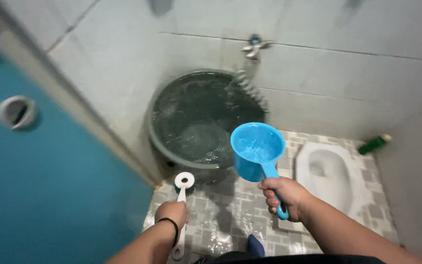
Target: The person scrubs the bathroom wall tiles and a squat toilet with a brush and subsequently rinses them with water using a blue scoop from a bucket.
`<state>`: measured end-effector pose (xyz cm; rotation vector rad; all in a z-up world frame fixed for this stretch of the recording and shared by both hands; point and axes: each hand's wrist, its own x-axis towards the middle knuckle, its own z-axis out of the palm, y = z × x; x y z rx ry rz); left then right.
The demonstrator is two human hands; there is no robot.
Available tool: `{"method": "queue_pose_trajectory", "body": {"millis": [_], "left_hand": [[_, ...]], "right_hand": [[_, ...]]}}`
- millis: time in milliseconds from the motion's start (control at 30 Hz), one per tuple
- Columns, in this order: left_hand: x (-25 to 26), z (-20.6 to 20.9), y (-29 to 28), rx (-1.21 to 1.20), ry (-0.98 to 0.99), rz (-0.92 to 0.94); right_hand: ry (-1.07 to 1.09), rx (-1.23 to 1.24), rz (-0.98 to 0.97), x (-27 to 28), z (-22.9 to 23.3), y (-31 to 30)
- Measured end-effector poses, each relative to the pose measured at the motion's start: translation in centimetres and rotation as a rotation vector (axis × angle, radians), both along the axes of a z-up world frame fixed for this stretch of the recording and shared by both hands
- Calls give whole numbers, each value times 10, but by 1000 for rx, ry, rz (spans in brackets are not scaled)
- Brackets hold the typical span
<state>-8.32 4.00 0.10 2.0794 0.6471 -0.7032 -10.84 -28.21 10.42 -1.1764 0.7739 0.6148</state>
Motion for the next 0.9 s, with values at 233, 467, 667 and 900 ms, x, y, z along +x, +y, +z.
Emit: {"method": "queue_pose_trajectory", "body": {"millis": [233, 467, 667, 900], "left_hand": [[17, 30, -99, -236, -3, -104], [18, 25, -203, -223, -16, -391], [-7, 40, -297, -240, 27, -612], [-38, 38, -369, -238, 120, -774]], "right_hand": [[-31, -45, -291, -72, 25, -53], [-48, -60, -551, -143, 35, -113], [-23, -84, -744, -219, 33, -152], [34, -25, -896, -313, 6, -162]]}}
